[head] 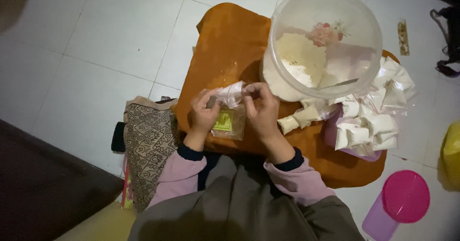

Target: Scooping white powder from a large bowl into small plastic bags and tying them closed for packaging.

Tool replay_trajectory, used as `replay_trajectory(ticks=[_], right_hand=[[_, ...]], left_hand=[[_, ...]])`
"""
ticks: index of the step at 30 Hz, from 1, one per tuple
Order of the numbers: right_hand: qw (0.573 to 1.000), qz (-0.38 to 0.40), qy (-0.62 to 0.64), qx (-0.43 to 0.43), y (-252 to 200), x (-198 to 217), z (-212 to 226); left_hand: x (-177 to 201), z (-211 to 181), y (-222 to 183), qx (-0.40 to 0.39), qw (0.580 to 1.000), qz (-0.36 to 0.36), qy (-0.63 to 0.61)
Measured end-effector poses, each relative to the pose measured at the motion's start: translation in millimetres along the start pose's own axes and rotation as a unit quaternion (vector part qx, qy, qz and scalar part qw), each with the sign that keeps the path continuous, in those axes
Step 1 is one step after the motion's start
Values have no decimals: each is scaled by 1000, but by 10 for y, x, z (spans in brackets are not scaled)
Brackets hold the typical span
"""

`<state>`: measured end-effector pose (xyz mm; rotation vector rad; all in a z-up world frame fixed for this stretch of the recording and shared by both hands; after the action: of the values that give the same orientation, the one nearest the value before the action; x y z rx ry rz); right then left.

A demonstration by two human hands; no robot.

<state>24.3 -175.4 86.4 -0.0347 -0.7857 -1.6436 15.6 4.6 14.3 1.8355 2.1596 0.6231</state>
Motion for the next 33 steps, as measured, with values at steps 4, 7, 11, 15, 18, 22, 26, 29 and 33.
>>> replay_trajectory(ticks=[4, 7, 11, 15, 18, 22, 26, 29, 33], right_hand=[[999, -40, 9, 3, -32, 33, 58], [996, -68, 62, 15, -44, 22, 14], [984, -141, 67, 90, -37, 58, 85], [977, -172, 69, 107, -43, 216, 256], [972, -206, 55, 102, 2, 448, 472], [968, -210, 73, 119, 103, 793, 596], [976, -178, 110, 68, 212, 990, 632], [980, -134, 147, 29, 273, 1039, 564], [979, -81, 183, -29, 291, 1004, 467]], left_hand=[[27, -87, 16, 23, 999, 17, 15], [7, 61, -32, 23, 999, 17, 23], [-1, 143, -91, 61, 997, -8, 45], [-10, 55, -36, 42, 995, -11, 91], [-38, 25, -6, 18, 991, 23, 134], [-66, -84, 32, -11, 996, 3, 89], [-98, -213, 200, -11, 1000, 20, 13], [-166, -470, 405, -2, 998, 50, -40], [-333, -1019, 579, -28, 988, 105, -108]])
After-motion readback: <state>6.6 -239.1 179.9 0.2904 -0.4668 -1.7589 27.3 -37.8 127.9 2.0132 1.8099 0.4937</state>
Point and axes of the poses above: each hand's wrist, its own y-axis towards the middle knuckle, its own x-axis out of the back of the hand, z = x × y, the point moved 2 cm from there along y, towards the middle knuckle, and after that the axes turned 8 degrees about -y, right-handed, at the moved point
